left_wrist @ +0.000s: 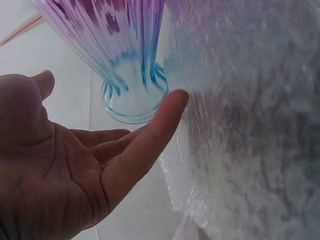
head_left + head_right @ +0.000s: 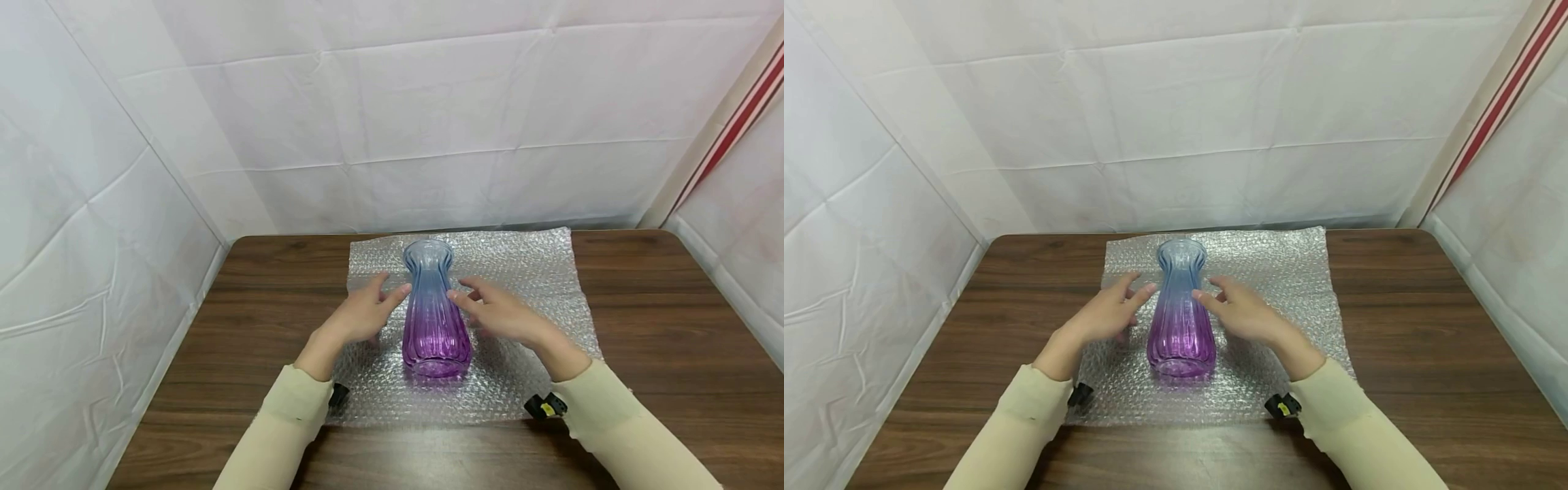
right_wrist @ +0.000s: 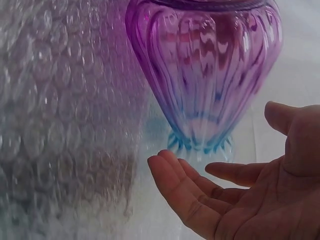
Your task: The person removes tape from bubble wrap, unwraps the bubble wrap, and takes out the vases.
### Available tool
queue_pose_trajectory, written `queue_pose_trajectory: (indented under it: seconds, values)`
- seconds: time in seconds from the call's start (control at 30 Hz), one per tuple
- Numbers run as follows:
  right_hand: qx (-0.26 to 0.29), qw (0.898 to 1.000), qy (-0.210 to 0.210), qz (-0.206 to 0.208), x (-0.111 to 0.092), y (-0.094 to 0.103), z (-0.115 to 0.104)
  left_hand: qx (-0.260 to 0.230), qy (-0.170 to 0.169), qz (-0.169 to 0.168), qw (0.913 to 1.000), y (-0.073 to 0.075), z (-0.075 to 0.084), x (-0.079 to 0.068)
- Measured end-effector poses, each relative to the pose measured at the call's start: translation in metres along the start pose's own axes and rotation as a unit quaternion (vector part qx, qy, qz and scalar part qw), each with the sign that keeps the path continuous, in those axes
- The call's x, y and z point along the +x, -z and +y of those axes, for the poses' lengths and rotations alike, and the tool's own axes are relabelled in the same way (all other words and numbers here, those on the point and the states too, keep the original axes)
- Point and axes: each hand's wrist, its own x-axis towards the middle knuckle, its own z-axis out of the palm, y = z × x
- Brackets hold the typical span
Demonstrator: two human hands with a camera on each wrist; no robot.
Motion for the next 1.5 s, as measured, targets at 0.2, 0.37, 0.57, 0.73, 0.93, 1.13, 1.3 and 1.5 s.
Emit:
queue_pose_trajectory:
  seconds: [0.2, 0.37, 0.57, 0.73, 0.93, 1.13, 1.3, 1.5]
  values:
    - [0.004, 1.0, -0.008, -0.005, 0.006, -0.007, -0.001, -0.015, 0.003, -0.012, 0.9998, -0.003, 0.001, 0.002]
    - [-0.003, 1.0, -0.009, -0.006, 0.009, -0.012, -0.002, -0.014, 0.002, -0.019, 0.9997, -0.007, 0.004, 0.003]
    - [0.013, 1.0, 0.001, -0.009, 0.01, -0.015, -0.001, -0.013, -0.003, -0.033, 0.9994, -0.013, 0.009, 0.005]
    - [0.031, 0.999, 0.009, -0.016, 0.009, -0.016, -0.002, -0.026, -0.026, -0.045, 0.9983, -0.017, 0.012, 0.007]
    - [0.035, 0.999, 0.0, -0.019, 0.009, -0.017, -0.002, -0.045, -0.049, -0.053, 0.9963, -0.02, 0.013, 0.009]
    - [0.034, 0.999, 0.013, -0.022, 0.01, -0.018, -0.001, -0.065, -0.048, -0.053, 0.9953, -0.021, 0.015, 0.01]
    - [0.019, 1.0, 0.018, -0.015, 0.01, -0.019, 0.001, -0.055, -0.052, -0.042, 0.9962, -0.022, 0.016, 0.01]
    - [0.005, 1.0, 0.021, -0.007, 0.011, -0.02, 0.001, -0.056, -0.058, -0.037, 0.996, -0.022, 0.015, 0.01]
